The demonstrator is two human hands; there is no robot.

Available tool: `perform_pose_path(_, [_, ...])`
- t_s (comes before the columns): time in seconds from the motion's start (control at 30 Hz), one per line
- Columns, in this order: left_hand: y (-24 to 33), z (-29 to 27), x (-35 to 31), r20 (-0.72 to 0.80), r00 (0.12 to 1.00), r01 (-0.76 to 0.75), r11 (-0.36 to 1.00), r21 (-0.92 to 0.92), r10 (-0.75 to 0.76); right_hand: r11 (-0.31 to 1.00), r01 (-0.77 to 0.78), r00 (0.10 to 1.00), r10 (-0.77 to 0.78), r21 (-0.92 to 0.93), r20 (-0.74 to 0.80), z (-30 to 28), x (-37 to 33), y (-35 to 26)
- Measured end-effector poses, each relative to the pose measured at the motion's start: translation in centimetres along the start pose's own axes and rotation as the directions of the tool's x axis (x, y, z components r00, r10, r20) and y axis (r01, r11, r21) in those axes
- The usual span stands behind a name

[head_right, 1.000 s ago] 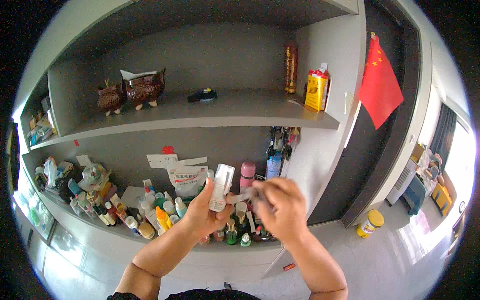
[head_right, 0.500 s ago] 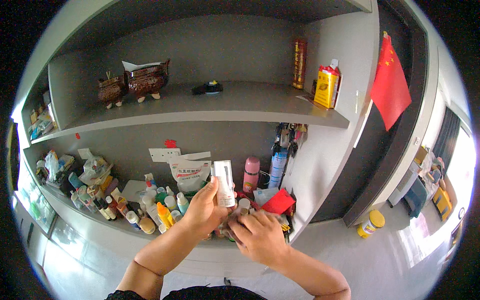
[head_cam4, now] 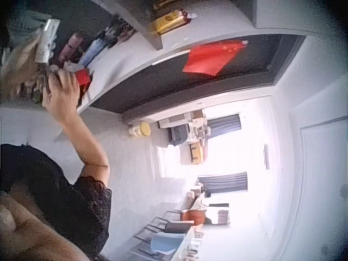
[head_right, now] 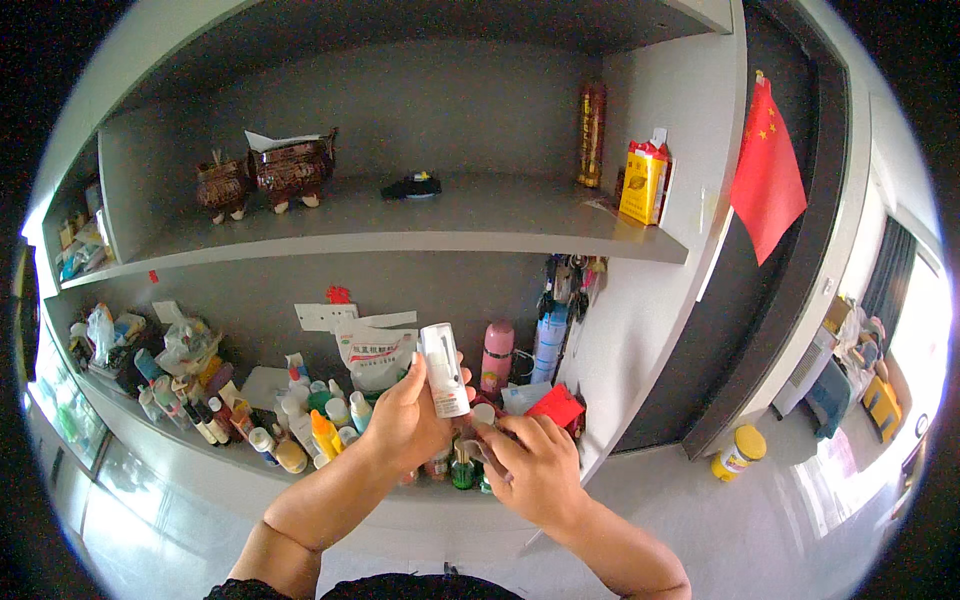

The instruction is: The person wipes various bottles, jars, and containers with a cloth and arranges them on a shelf. They handle items one by one, cleaning the exterior surfaces before placing them back in an organized manner on the upper shelf.

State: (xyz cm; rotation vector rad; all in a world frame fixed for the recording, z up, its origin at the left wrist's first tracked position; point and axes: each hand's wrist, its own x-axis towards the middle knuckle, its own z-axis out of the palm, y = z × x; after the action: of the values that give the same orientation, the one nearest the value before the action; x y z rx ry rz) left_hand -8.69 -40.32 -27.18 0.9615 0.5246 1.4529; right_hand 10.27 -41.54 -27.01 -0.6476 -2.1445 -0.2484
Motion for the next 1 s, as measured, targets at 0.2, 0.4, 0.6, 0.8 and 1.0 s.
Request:
perform_pose_path(0.2, [0.8, 0.1, 0.1, 0.161, 0.978, 0.183, 0.912, -0.366, -0.132, 0.983, -0.13, 0.989, 0.138, 0.127, -0.056, -1.4, 0.4, 0.9])
perform_pose_path(0.4, [0.6, 1.4, 0.1, 0.196, 0.96, 0.265, 0.867, -0.422, -0.199, 0.876, -0.292, 0.923, 0.363, 0.383, -0.127, -2.1, 1.6, 1.6])
perform_pose_path(0.6, [-0.3, 2.9, -0.1, 0.162, 0.987, 0.064, 0.957, -0.284, -0.018, 0.986, -0.064, 0.983, 0.089, 0.155, -0.159, -1.3, 1.7, 0.8])
perform_pose_path(0.8, [5.2, 8.1, 2.2, 0.176, 0.928, -0.334, 0.943, 0.006, 0.328, 0.977, -0.068, 0.99, 0.09, 0.201, -0.105, -2.5, 0.1, 1.6])
perform_pose_path(1.0, [11.6, 15.0, 11.0, 0.228, 0.907, -0.413, 0.859, 0.302, 0.356, 0.964, -0.161, 0.968, 0.197, 0.213, -0.156, -4.4, 0.8, 2.4])
